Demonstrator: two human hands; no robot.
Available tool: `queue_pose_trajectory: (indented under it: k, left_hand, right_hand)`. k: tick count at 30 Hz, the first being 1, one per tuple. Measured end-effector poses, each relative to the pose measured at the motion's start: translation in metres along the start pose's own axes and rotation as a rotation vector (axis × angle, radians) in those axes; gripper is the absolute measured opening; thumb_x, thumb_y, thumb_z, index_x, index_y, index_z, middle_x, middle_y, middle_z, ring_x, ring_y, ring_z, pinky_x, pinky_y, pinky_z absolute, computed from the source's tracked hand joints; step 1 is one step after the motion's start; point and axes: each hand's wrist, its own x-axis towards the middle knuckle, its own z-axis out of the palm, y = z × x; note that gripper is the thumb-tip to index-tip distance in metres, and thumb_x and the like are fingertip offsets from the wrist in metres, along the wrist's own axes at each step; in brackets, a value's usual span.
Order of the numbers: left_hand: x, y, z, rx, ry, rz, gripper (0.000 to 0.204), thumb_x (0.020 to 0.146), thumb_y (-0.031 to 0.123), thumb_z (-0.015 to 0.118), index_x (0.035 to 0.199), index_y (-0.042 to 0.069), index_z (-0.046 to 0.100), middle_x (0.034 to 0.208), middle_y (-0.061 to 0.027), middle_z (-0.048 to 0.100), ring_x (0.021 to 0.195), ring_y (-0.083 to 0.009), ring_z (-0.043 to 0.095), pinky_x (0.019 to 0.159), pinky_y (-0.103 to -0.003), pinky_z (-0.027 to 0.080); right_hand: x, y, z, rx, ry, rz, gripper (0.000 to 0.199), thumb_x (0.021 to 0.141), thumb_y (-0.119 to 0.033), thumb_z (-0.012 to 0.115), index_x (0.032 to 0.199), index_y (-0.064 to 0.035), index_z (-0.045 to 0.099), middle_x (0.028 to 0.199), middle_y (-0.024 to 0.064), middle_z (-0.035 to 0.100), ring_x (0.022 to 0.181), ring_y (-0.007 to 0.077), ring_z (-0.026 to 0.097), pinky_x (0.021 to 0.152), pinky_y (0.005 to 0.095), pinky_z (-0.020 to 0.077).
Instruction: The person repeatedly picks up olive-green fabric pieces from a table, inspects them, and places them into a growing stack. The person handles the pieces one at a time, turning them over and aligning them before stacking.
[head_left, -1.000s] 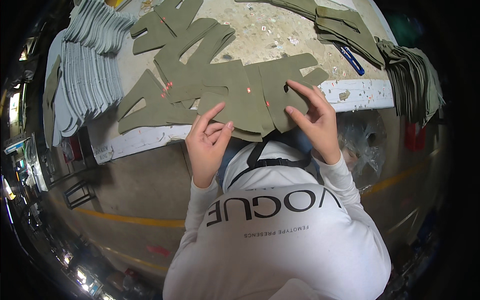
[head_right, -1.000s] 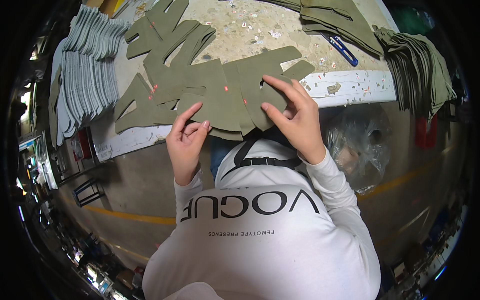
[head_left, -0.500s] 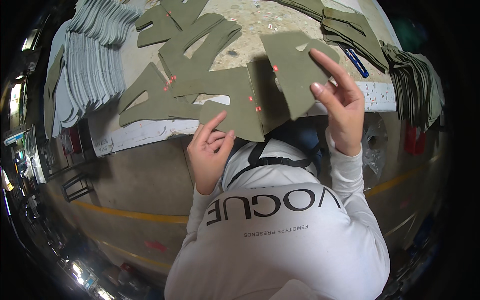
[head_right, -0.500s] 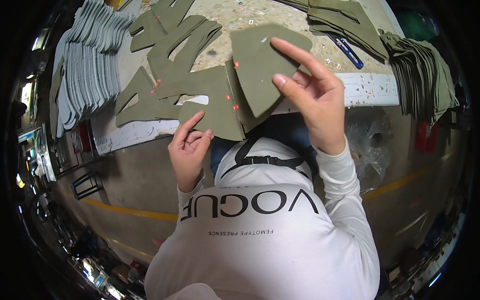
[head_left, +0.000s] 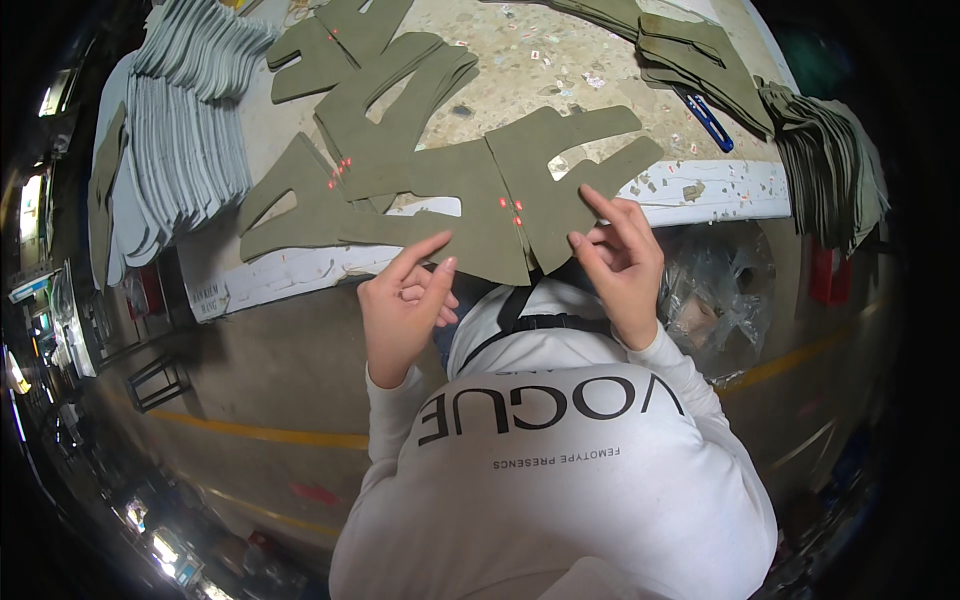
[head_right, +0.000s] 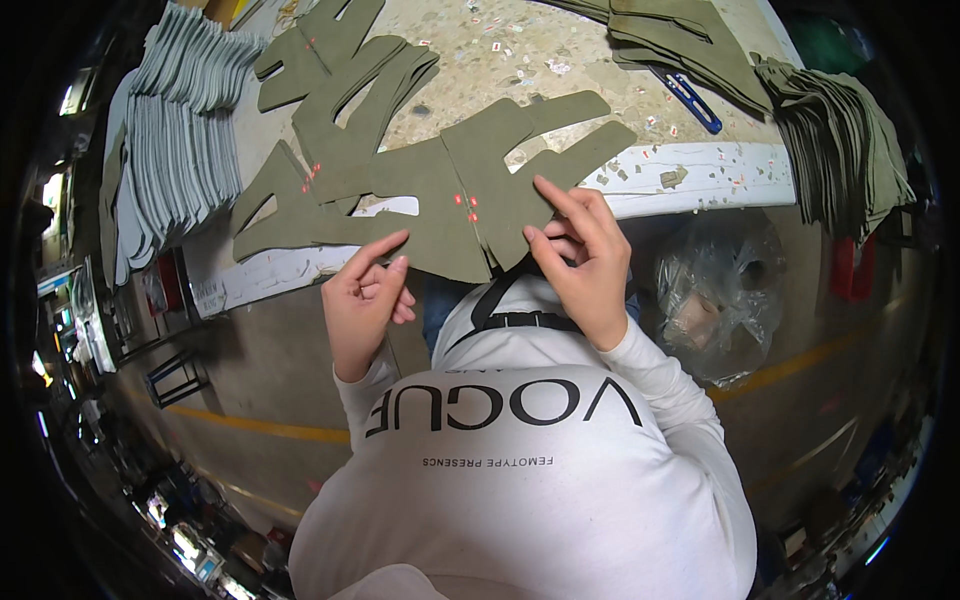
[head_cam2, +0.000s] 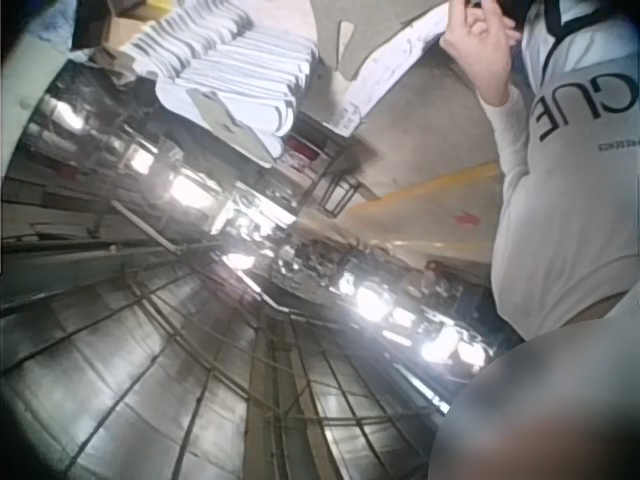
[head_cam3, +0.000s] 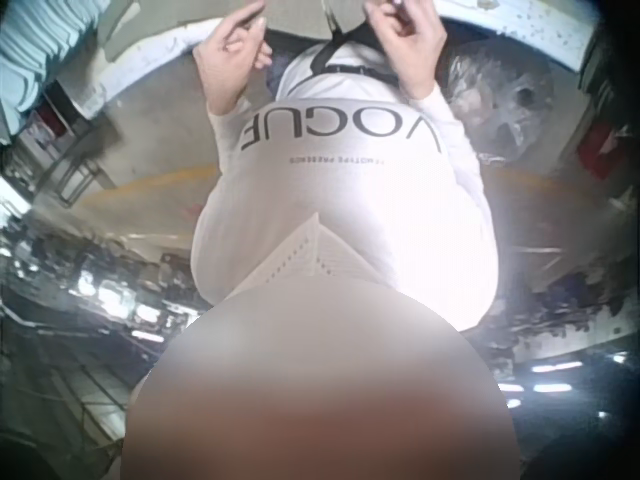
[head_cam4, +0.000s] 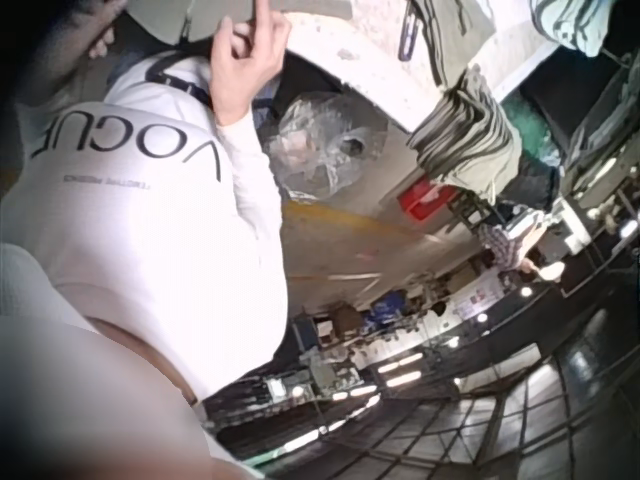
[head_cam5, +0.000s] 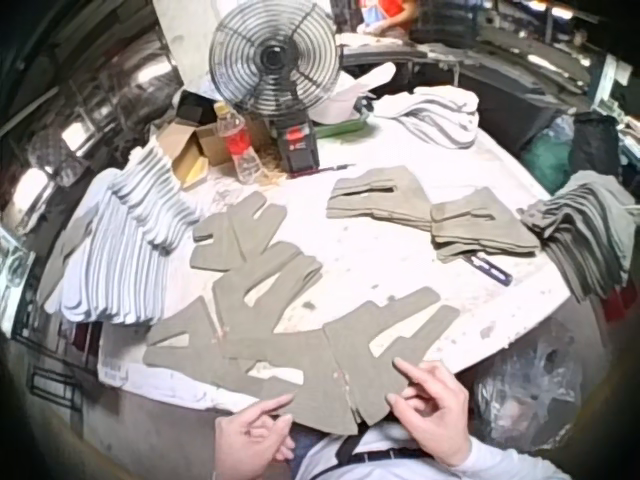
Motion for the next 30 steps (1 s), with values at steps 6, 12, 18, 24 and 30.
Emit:
queue_pose_trajectory:
  k: [6,12,18,24,30]
  left_hand:
    - [0.001,0.001,-0.003,-0.023,0.044,0.114,0.026,0.097,0.008,0.059,0.120,-0.001,0.064,0.067,-0.0030,0.062,0.054,-0.0052,0.057,0.050,-0.018,0.045]
    - [0.005,0.000,-0.002,-0.047,0.053,0.130,0.025,0.096,0.007,0.060,0.118,-0.002,0.066,0.066,-0.0041,0.063,0.057,-0.0060,0.060,0.051,-0.019,0.048]
    - [0.009,0.000,0.002,-0.037,0.045,0.138,0.023,0.096,0.007,0.060,0.117,-0.002,0.066,0.067,-0.0045,0.063,0.057,-0.0061,0.061,0.051,-0.019,0.048]
    - [0.010,0.010,0.001,-0.013,0.008,0.093,0.022,0.099,0.012,0.057,0.112,-0.002,0.067,0.069,-0.0082,0.067,0.055,-0.0080,0.062,0.051,-0.020,0.048]
    - [0.017,0.025,0.026,-0.026,-0.144,0.035,0.033,0.103,0.022,0.049,0.128,0.002,0.057,0.081,-0.0130,0.071,0.062,-0.0139,0.067,0.058,-0.025,0.055]
  right_hand:
    - [-0.014,0.008,0.007,-0.111,0.063,-0.091,0.050,0.082,0.011,0.068,0.131,-0.0003,0.059,0.111,0.0036,0.046,0.084,0.0039,0.058,0.067,0.0137,0.0479]
    - [-0.012,0.015,0.005,0.026,0.025,-0.025,0.050,0.080,0.010,0.071,0.128,-0.0010,0.062,0.105,0.0047,0.050,0.081,0.0045,0.057,0.065,0.0150,0.0538]
    - [-0.011,0.012,0.002,-0.101,0.017,-0.077,0.050,0.078,0.005,0.074,0.126,-0.0039,0.064,0.097,0.0034,0.050,0.074,0.0049,0.055,0.060,0.0189,0.0510]
    - [-0.007,0.003,-0.017,-0.692,-0.191,-0.593,0.059,0.067,-0.005,0.080,0.124,-0.0110,0.067,0.084,0.0063,0.046,0.066,0.0180,0.050,0.058,0.0293,0.0437]
    - [-0.001,0.007,-0.009,-0.633,-0.050,-0.493,0.052,0.068,0.000,0.070,0.118,-0.0127,0.070,0.084,0.0068,0.050,0.072,0.0215,0.052,0.064,0.0314,0.0461]
